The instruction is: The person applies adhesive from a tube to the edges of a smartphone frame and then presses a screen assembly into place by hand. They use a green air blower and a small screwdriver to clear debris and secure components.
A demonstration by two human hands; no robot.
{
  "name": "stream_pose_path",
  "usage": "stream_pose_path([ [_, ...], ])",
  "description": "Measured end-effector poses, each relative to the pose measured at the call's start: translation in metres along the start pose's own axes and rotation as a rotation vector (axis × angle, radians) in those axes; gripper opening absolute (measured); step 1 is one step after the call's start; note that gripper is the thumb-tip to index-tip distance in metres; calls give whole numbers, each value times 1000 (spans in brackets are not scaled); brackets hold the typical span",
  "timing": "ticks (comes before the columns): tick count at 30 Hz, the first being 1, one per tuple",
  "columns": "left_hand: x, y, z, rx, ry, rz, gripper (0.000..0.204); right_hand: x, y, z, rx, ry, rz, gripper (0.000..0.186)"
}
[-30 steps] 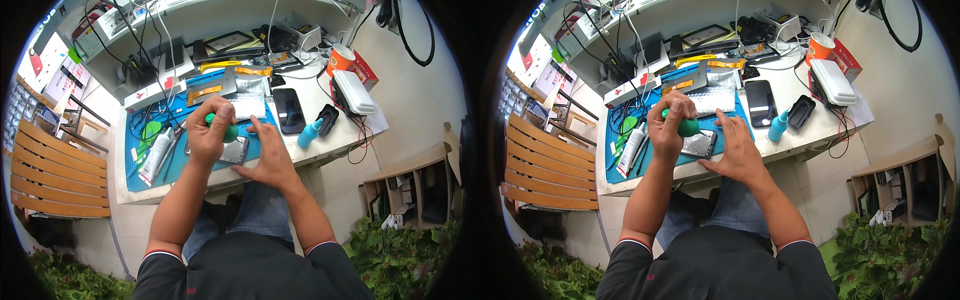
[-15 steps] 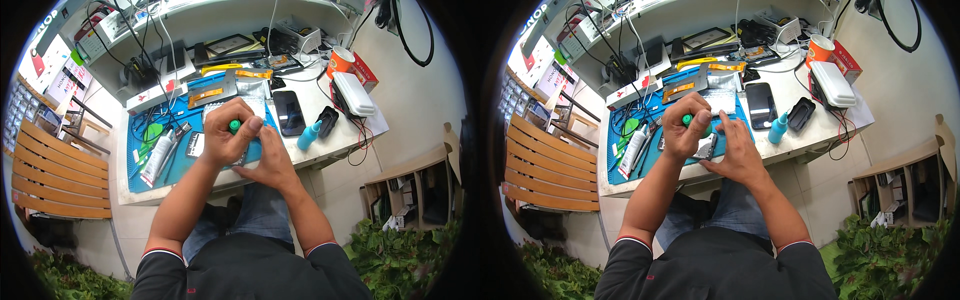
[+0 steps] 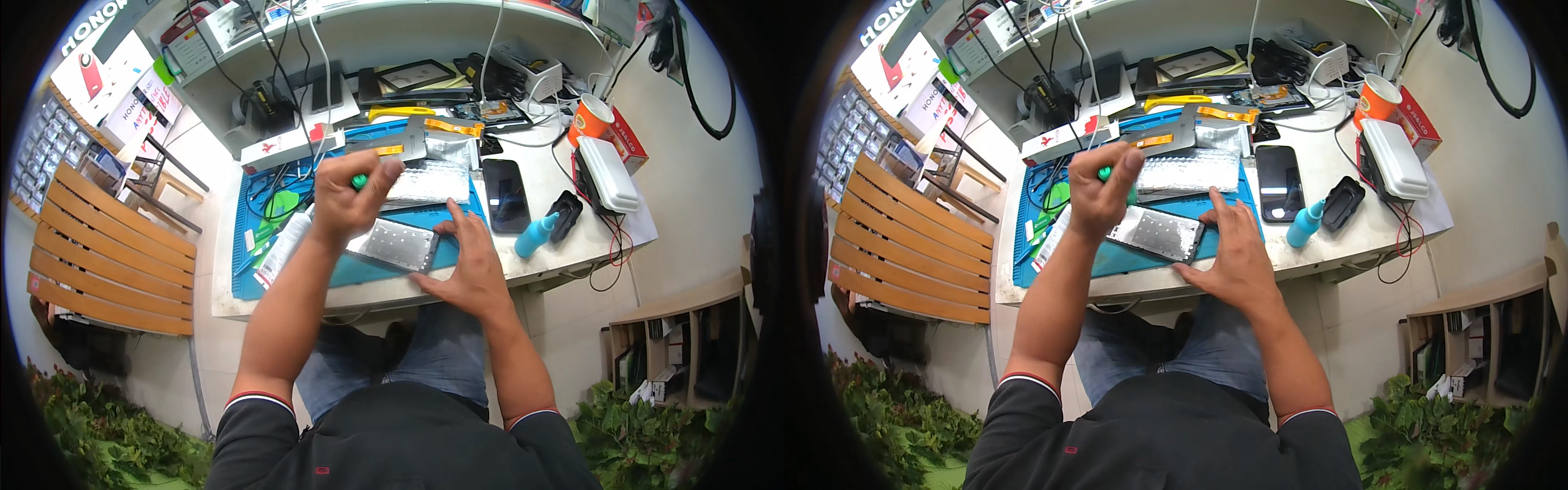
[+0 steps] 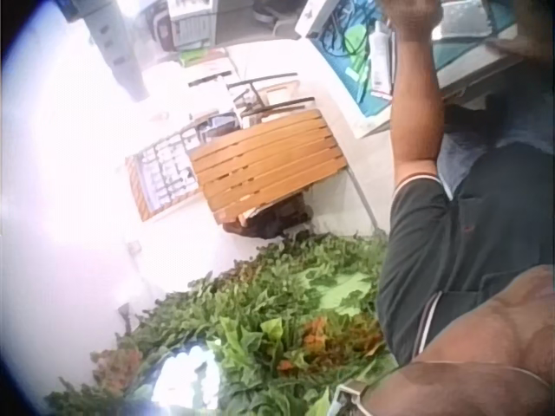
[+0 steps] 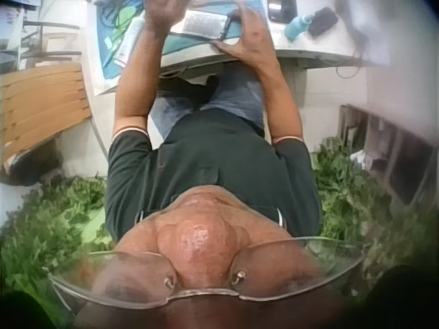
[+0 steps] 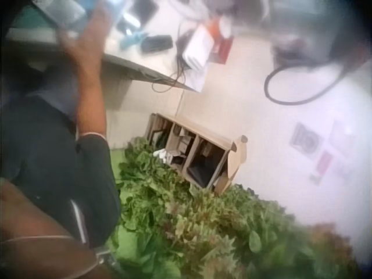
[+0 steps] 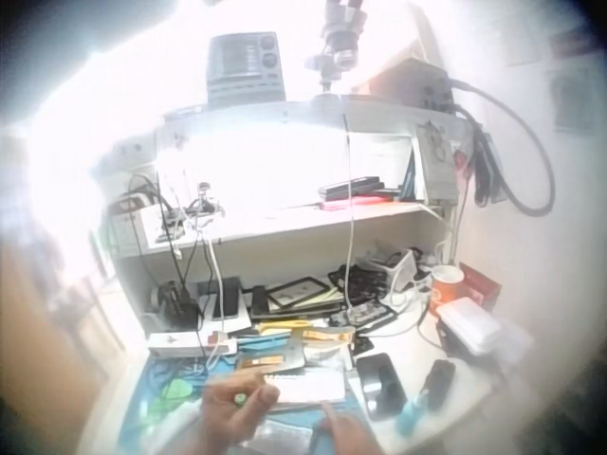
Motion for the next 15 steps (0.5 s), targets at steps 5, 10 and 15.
stream_pose_path([
  [5, 38, 44, 3, -123, 148, 30, 53, 2, 0, 0, -1, 4, -15, 120],
  [10, 33, 41, 0, -62, 79, 15, 49, -1, -1, 0, 15, -45, 26, 118],
  [15, 46, 40, -9, -46, 147, 69, 53, -1, -2, 0, 13, -42, 24, 118],
])
Point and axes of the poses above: each hand's wrist, its own z-axis towards the middle knuckle, its own y-axis out of the back of the hand, x = y × z, the point moved 10 cm from there along z, towards the middle knuckle, and after that the axes turned 5 degrees about -x, right-handed, at the moved point
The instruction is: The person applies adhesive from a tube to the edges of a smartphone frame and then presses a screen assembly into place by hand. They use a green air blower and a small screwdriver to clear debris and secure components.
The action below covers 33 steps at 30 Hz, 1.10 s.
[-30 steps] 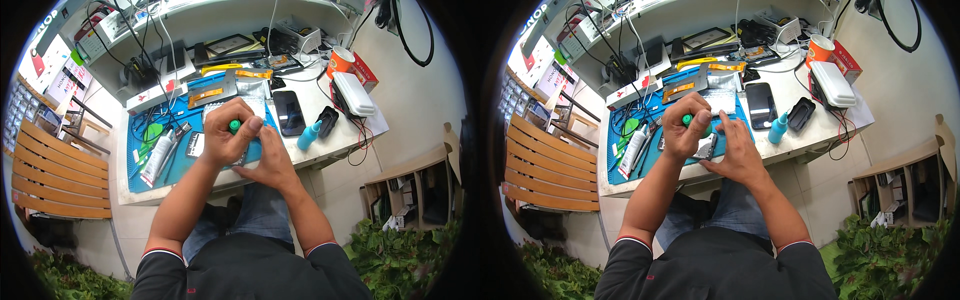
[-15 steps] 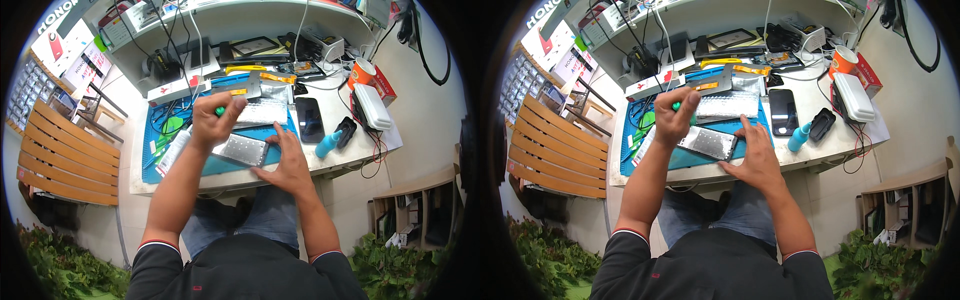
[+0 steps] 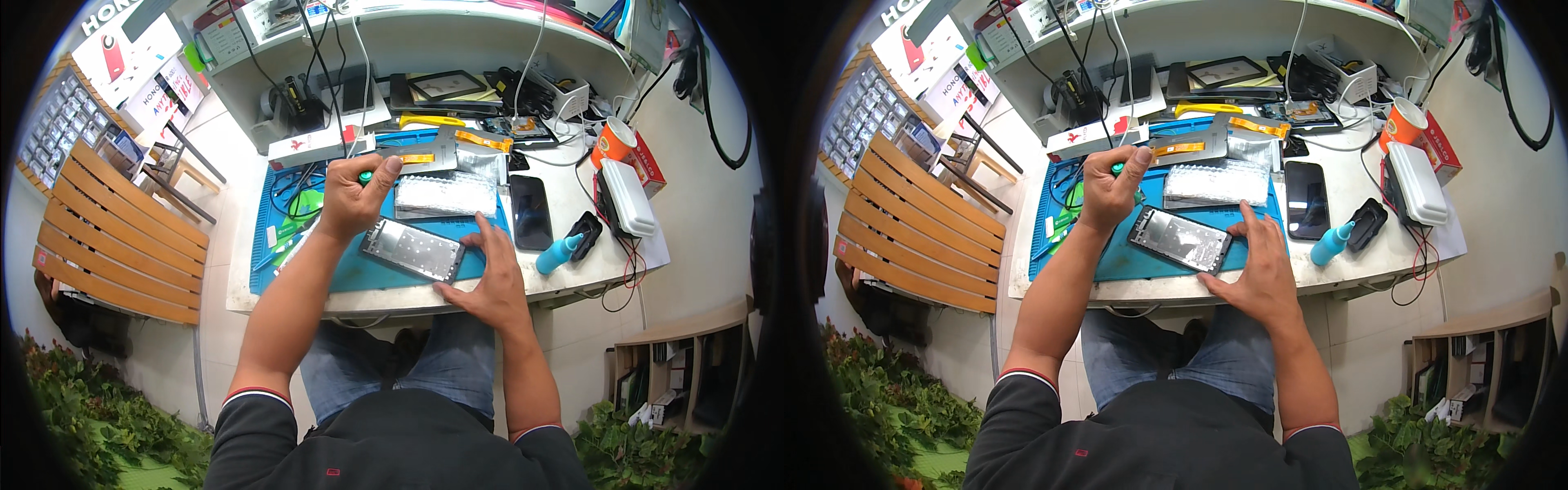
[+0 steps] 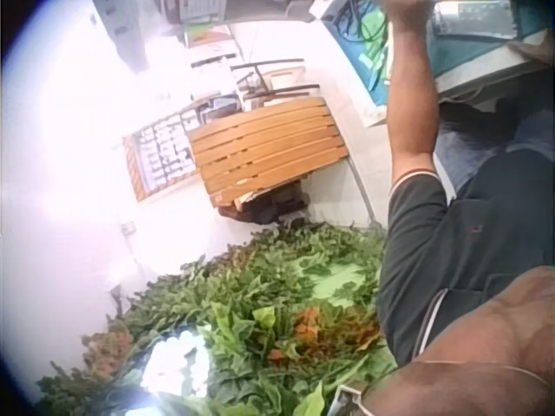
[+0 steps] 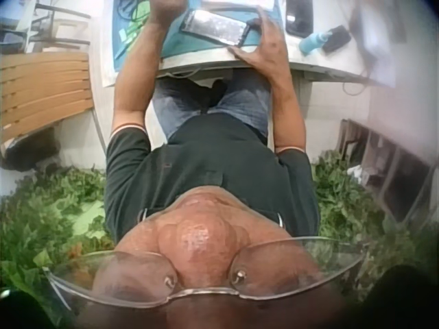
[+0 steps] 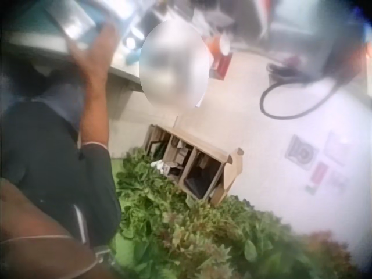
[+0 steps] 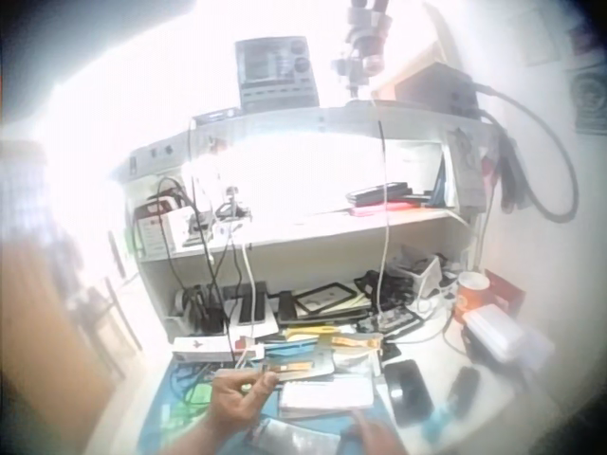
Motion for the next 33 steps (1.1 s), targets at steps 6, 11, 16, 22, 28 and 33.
stream_pose_path([
  [6, -23, -5, 8, 6, -184, -98, 52, 0, 1, 1, -8, -6, 1, 117],
  [11, -6, -8, 6, 91, -49, 14, 51, 0, 3, 1, -13, 7, 12, 117],
  [16, 8, -1, 7, 46, 3, -110, 48, 3, 2, 1, -24, 20, 1, 117],
  [22, 3, -12, 2, 110, -76, -45, 41, 3, 2, 1, -16, 2, -2, 117],
  [28, -1, -15, 5, 113, -116, -98, 30, 0, 3, 0, -21, 10, 4, 117],
  [33, 36, -6, -14, 46, 224, -298, 23, 4, 4, 1, -37, 47, -17, 116],
])
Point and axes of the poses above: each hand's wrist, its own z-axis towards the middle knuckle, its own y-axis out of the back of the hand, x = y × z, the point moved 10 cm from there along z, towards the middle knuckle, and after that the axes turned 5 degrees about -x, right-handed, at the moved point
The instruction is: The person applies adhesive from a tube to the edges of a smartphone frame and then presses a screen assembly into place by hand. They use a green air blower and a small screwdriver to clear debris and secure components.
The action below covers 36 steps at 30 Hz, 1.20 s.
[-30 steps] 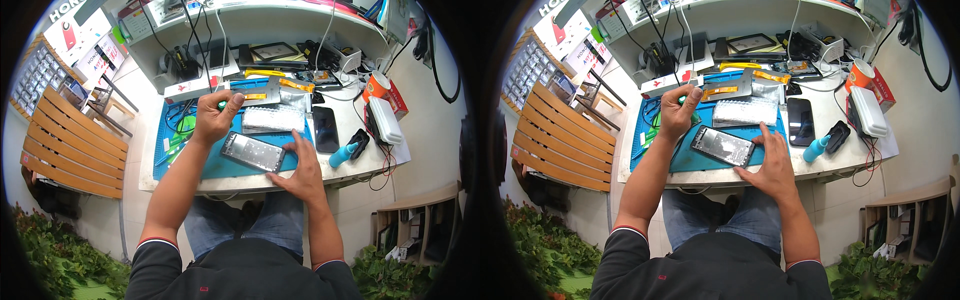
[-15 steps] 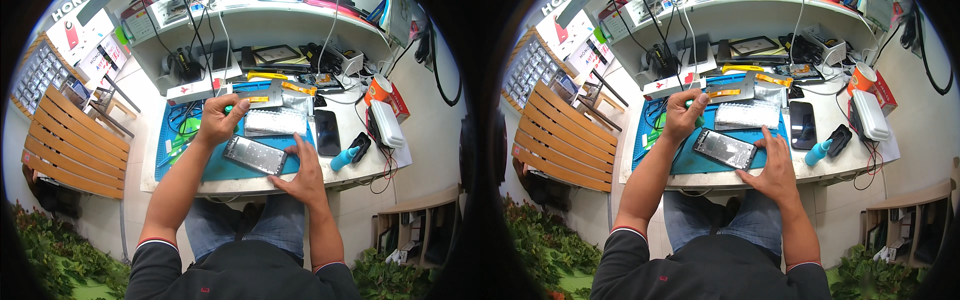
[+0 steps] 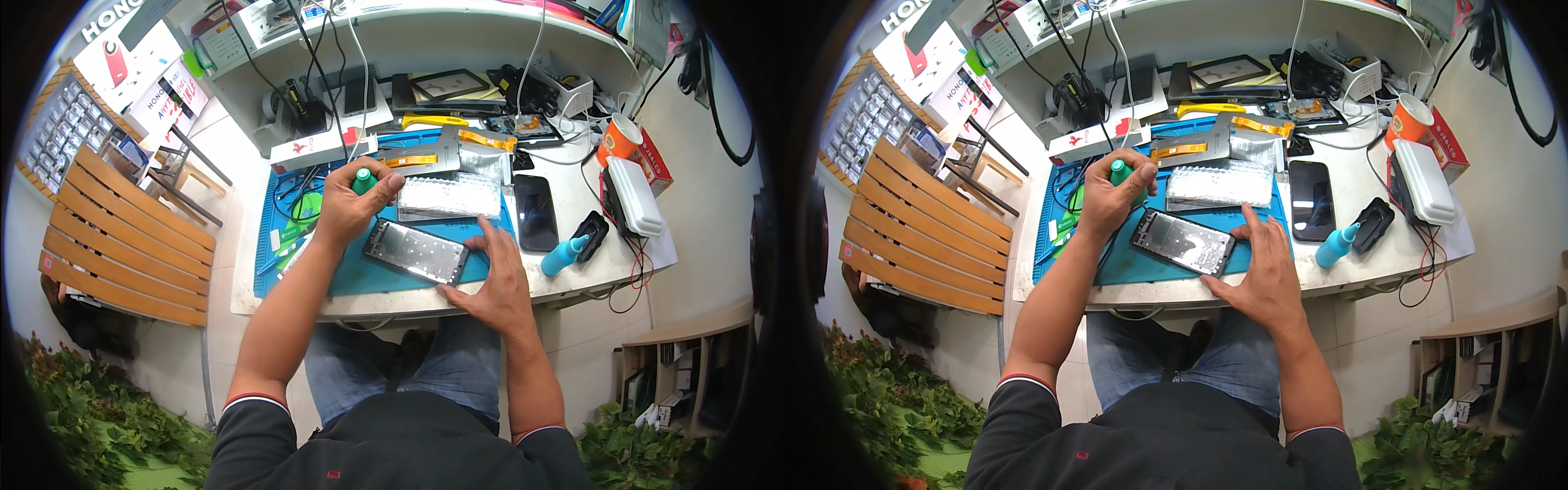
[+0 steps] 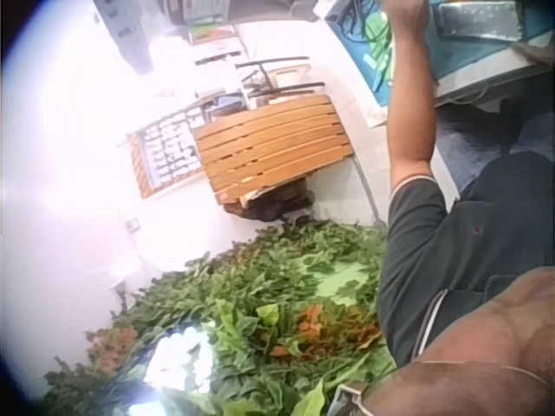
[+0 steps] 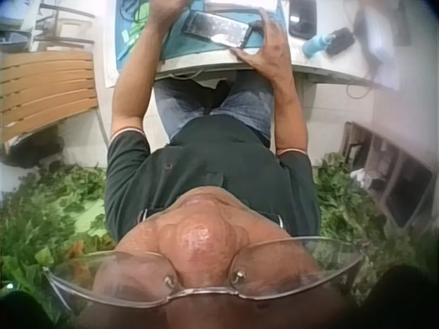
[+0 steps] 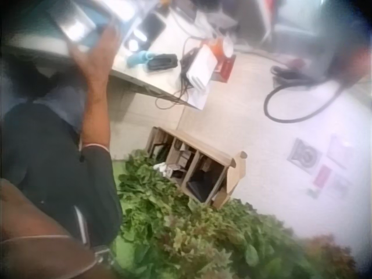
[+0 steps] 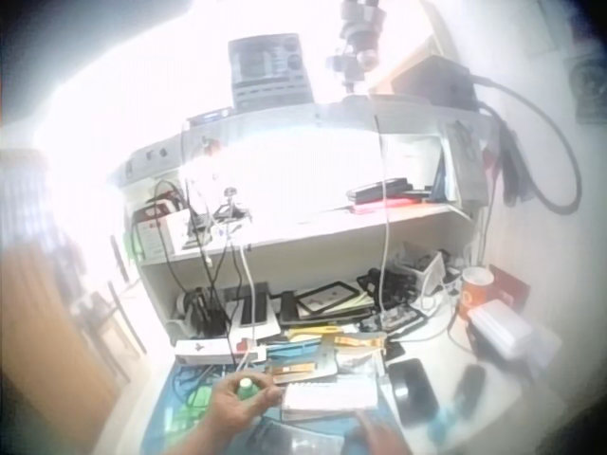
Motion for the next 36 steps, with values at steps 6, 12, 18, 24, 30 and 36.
stream_pose_path([
  [6, 12, 9, 9, -155, 5, 124, 24, -2, -1, -1, 7, -5, 7, 116],
  [12, 16, 3, 14, -147, -80, 7, 24, -4, -1, -1, -5, -3, 4, 115],
  [18, 8, 1, 17, 2, -159, 87, 23, -1, 0, -1, -9, 9, -1, 113],
  [24, -6, -4, 12, -18, -183, 107, 23, -1, 1, -1, 0, 20, -11, 115],
  [30, 4, -3, 15, -1, -2, 183, 25, -2, -1, -1, 3, 10, 8, 114],
  [36, 0, 11, -9, -39, 92, 142, 22, -3, -1, -1, 5, 3, 11, 114],
])
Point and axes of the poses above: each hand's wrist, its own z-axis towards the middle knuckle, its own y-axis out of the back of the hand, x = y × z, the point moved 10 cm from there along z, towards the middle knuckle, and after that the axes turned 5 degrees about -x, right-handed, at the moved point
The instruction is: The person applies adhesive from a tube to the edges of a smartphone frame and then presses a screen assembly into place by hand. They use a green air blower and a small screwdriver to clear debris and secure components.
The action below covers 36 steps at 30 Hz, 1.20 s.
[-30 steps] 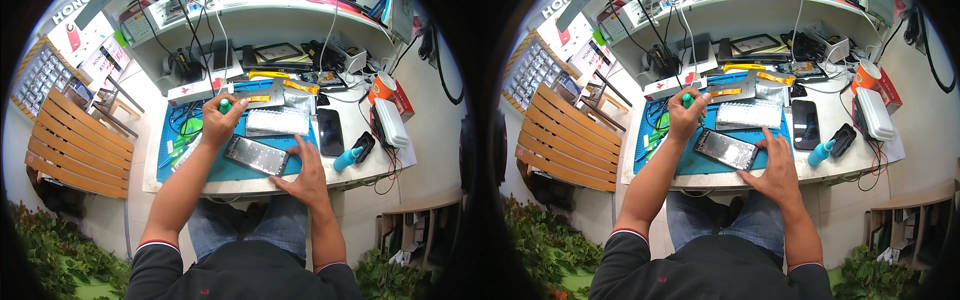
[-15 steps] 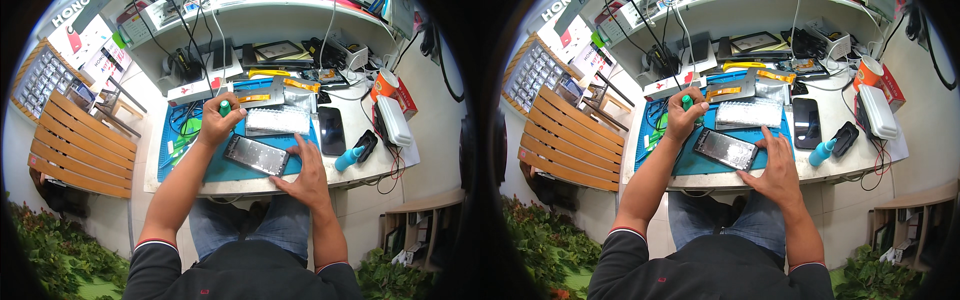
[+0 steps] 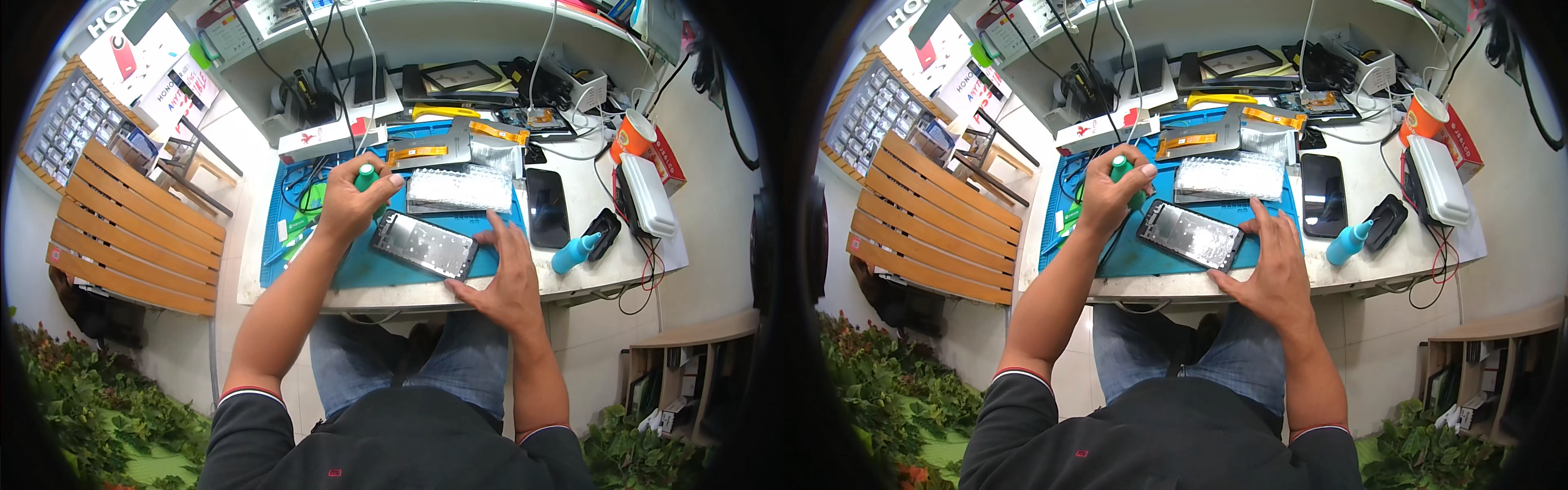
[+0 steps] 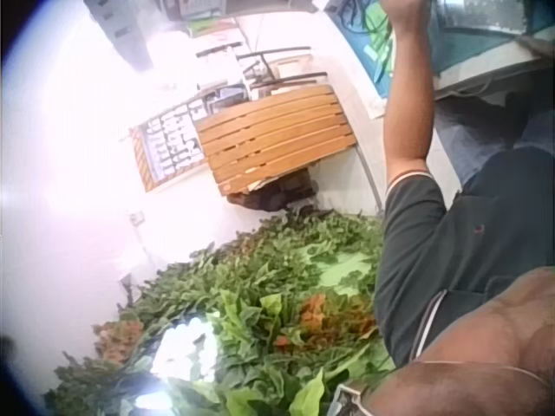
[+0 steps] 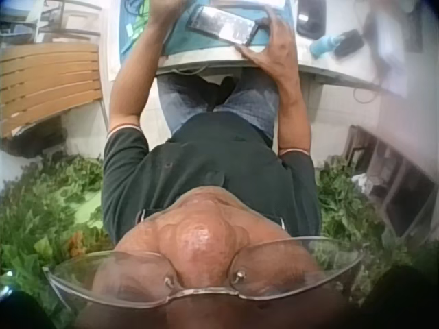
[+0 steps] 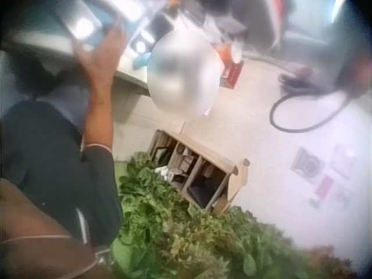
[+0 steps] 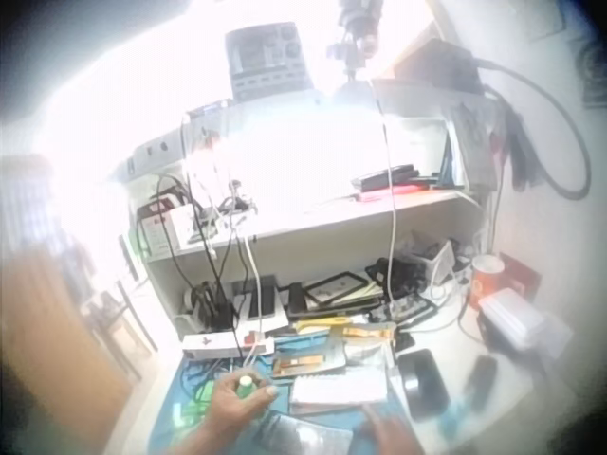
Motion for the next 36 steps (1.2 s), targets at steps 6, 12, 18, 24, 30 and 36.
stream_pose_path([
  [6, -15, 15, -28, -8, -107, 23, 22, 1, -1, 0, 3, -1, -11, 113],
  [12, -21, 5, -20, 38, -60, 198, 29, 1, 0, 1, -5, -7, -4, 113],
  [18, -23, -14, -19, 139, -29, 195, 23, 1, 0, 1, -2, -2, -19, 113],
  [24, -7, -26, -2, 189, 57, 244, 26, 1, 0, 0, -17, 5, -12, 113],
  [30, 6, -32, 15, 185, -56, 322, 26, 1, 0, 1, -16, 8, -16, 113],
  [36, 26, -17, 21, 81, 110, 273, 26, 1, 0, 0, -12, 15, -37, 113],
])
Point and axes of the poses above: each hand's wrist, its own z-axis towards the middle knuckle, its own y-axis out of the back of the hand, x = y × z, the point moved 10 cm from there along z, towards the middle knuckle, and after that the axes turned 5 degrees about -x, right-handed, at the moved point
